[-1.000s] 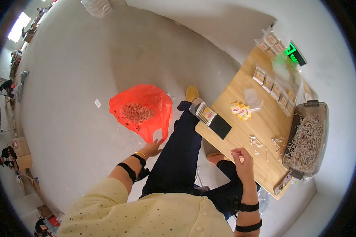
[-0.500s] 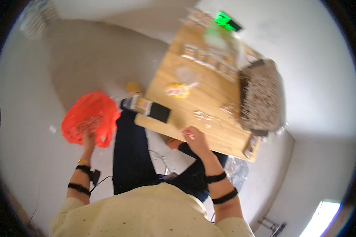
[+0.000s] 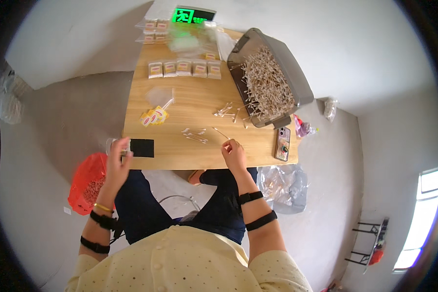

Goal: Arranging cotton swabs into a neat row and putting them into a small plastic bag.

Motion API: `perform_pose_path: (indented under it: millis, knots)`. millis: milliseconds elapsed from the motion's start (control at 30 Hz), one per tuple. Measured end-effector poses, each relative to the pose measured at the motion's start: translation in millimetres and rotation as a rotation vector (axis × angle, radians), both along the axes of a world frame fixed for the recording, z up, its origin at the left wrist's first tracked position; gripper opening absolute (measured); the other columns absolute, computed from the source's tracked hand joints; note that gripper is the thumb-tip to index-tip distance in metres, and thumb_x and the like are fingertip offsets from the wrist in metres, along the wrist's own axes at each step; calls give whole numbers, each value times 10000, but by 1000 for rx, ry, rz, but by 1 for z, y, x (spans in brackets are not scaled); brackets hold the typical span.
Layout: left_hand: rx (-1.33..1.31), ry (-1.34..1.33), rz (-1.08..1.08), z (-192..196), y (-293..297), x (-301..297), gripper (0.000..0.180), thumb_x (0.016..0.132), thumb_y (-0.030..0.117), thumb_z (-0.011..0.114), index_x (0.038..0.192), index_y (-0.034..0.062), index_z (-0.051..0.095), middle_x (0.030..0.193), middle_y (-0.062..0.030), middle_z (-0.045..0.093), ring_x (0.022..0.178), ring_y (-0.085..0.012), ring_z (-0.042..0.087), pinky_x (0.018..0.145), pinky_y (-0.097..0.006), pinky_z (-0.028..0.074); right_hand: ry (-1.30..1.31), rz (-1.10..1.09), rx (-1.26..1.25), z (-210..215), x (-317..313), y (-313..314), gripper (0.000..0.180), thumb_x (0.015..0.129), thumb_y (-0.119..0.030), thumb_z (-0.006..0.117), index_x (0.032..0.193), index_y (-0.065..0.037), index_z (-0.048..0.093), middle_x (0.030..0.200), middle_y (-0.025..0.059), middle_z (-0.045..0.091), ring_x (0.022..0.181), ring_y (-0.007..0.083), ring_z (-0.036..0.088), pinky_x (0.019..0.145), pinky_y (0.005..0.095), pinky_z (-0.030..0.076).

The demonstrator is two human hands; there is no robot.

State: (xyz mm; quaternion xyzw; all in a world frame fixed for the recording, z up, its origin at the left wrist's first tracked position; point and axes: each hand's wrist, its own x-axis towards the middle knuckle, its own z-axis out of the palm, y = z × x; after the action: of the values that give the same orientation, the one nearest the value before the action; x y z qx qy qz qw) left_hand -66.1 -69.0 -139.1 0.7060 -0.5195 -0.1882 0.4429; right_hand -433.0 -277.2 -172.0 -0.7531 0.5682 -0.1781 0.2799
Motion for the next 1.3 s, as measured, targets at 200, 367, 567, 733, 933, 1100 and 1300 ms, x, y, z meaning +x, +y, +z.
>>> perform_pose_path:
  millis: [200, 367, 567, 733, 933, 1100, 1300]
  knots:
    - [11, -209, -335, -28, -99, -78, 693, 884, 150, 720, 1486, 29, 397, 1474, -210, 475, 1376, -396, 460, 1135, -497, 398, -271, 56, -30, -34, 34, -1, 208, 819, -18, 721, 1015, -21, 653, 872, 78, 645, 783, 195, 642, 722, 310, 530]
    - [112, -395, -369, -52, -142, -114, 900, 862, 206, 751, 1583, 29, 241, 1633, -221, 274, 1528, -413, 242, 1249, -529, 229, -244, 11, -25, -31, 59, 0, 197, 813, -14, 700, 1004, -33, 655, 956, 151, 658, 942, 350, 636, 828, 439, 527]
    - [170, -551, -420, -56, -152, -128, 855, 893, 270, 711, 1566, -19, 268, 1635, -207, 278, 1540, -395, 229, 1269, -531, 184, -302, 93, -41, -27, 69, -11, 187, 847, 52, 640, 1022, -8, 663, 970, 154, 689, 891, 302, 703, 787, 401, 560]
    - [134, -534, -460, -56, -147, -130, 775, 924, 240, 657, 1547, -46, 297, 1627, -217, 299, 1538, -376, 246, 1271, -514, 194, -427, 47, 28, -24, 55, -22, 141, 862, 28, 627, 995, -8, 657, 974, 171, 671, 924, 374, 651, 814, 448, 542]
    - [125, -502, -445, -58, -146, -134, 759, 913, 195, 638, 1542, -59, 297, 1627, -237, 293, 1533, -393, 249, 1273, -502, 202, -501, 2, -53, -14, 51, -16, 164, 928, 6, 584, 1076, 2, 654, 1085, 190, 639, 983, 390, 636, 869, 438, 531]
    - [73, -469, -443, -61, -150, -138, 758, 905, 174, 636, 1537, -75, 298, 1623, -268, 283, 1529, -431, 240, 1272, -508, 205, -608, 68, -141, -27, 81, -12, 287, 977, -41, 522, 1251, -9, 603, 1315, 236, 557, 1205, 426, 563, 1022, 434, 483]
    - [49, -507, -453, -73, -148, -136, 748, 927, 174, 624, 1547, -76, 287, 1637, -276, 255, 1540, -434, 216, 1272, -520, 196, -753, 157, -86, -23, 112, -4, 368, 954, -9, 483, 1310, -13, 574, 1394, 256, 498, 1292, 451, 499, 1126, 454, 412]
